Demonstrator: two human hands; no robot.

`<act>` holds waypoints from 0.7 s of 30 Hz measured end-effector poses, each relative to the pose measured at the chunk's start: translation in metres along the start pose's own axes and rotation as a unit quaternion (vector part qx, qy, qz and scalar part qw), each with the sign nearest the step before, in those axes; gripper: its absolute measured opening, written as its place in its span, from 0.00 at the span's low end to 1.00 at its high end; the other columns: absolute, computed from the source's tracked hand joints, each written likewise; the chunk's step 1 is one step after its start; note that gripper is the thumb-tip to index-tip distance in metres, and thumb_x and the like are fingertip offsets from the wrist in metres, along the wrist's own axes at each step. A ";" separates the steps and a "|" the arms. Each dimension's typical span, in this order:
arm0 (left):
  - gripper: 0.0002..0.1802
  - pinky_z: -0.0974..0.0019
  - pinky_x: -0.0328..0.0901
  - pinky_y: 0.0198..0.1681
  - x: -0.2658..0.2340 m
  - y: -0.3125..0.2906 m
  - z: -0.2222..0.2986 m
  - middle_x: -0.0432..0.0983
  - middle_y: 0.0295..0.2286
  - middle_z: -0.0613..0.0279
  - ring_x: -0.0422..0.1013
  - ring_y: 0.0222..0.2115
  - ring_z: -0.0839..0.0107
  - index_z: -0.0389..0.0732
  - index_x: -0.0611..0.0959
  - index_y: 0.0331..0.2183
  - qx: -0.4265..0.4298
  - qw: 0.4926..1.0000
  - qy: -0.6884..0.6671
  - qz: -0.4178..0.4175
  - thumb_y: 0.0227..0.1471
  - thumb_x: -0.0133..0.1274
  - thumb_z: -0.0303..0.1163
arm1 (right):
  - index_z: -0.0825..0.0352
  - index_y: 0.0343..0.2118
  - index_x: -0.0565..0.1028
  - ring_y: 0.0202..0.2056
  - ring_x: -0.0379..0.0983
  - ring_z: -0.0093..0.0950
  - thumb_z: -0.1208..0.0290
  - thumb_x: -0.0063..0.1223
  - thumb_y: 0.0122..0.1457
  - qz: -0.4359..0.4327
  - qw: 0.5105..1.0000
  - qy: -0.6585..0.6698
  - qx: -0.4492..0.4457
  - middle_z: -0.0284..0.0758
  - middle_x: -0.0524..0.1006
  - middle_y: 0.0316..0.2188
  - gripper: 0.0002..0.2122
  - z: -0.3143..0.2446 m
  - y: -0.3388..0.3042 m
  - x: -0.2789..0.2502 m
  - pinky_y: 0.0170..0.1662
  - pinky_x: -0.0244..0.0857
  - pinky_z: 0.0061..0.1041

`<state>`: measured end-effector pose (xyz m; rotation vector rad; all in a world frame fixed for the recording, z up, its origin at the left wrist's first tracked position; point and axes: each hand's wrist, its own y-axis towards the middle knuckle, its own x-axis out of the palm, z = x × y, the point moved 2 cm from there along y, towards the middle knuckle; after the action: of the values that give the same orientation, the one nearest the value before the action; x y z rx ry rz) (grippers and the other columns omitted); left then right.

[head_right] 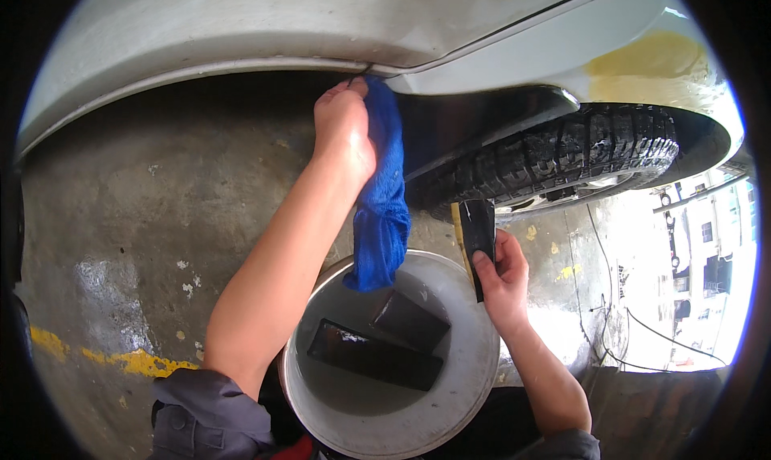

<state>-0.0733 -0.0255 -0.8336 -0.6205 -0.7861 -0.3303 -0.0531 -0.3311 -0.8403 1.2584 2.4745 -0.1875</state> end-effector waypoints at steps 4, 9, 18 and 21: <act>0.10 0.54 0.72 0.46 0.003 -0.014 0.009 0.79 0.42 0.52 0.75 0.41 0.62 0.34 0.80 0.45 -0.053 0.997 -0.027 -0.053 0.67 0.48 0.29 | 0.71 0.54 0.71 0.38 0.70 0.12 0.80 0.53 0.66 0.008 1.000 -0.015 0.014 0.26 0.78 0.37 0.14 -0.005 -0.002 0.002 0.44 0.62 0.15; 0.15 0.54 0.73 0.45 0.005 -0.001 0.017 0.80 0.40 0.50 0.76 0.40 0.62 0.31 0.81 0.44 -0.120 0.990 -0.078 -0.006 0.68 0.43 0.29 | 0.71 0.55 0.71 0.38 0.70 0.12 0.81 0.52 0.67 -0.001 1.000 -0.015 -0.004 0.26 0.78 0.37 0.14 -0.005 -0.001 0.001 0.43 0.62 0.14; 0.14 0.59 0.72 0.34 0.019 -0.027 0.023 0.78 0.30 0.51 0.75 0.30 0.62 0.31 0.80 0.36 -0.129 0.984 -0.126 0.013 0.66 0.43 0.30 | 0.71 0.54 0.71 0.37 0.69 0.12 0.80 0.53 0.66 0.016 0.998 -0.056 -0.002 0.26 0.77 0.36 0.14 -0.002 -0.004 -0.003 0.42 0.62 0.15; 0.14 0.57 0.72 0.37 0.018 -0.035 0.023 0.80 0.32 0.51 0.76 0.32 0.62 0.34 0.82 0.37 -0.096 0.990 -0.022 -0.102 0.67 0.43 0.31 | 0.71 0.54 0.71 0.37 0.69 0.13 0.81 0.52 0.66 0.004 1.000 -0.030 -0.003 0.26 0.78 0.37 0.14 -0.003 -0.004 -0.003 0.42 0.62 0.15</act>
<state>-0.0914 -0.0386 -0.7944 -0.7316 -0.8694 -0.5869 -0.0559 -0.3346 -0.8363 1.2420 2.4159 -0.2126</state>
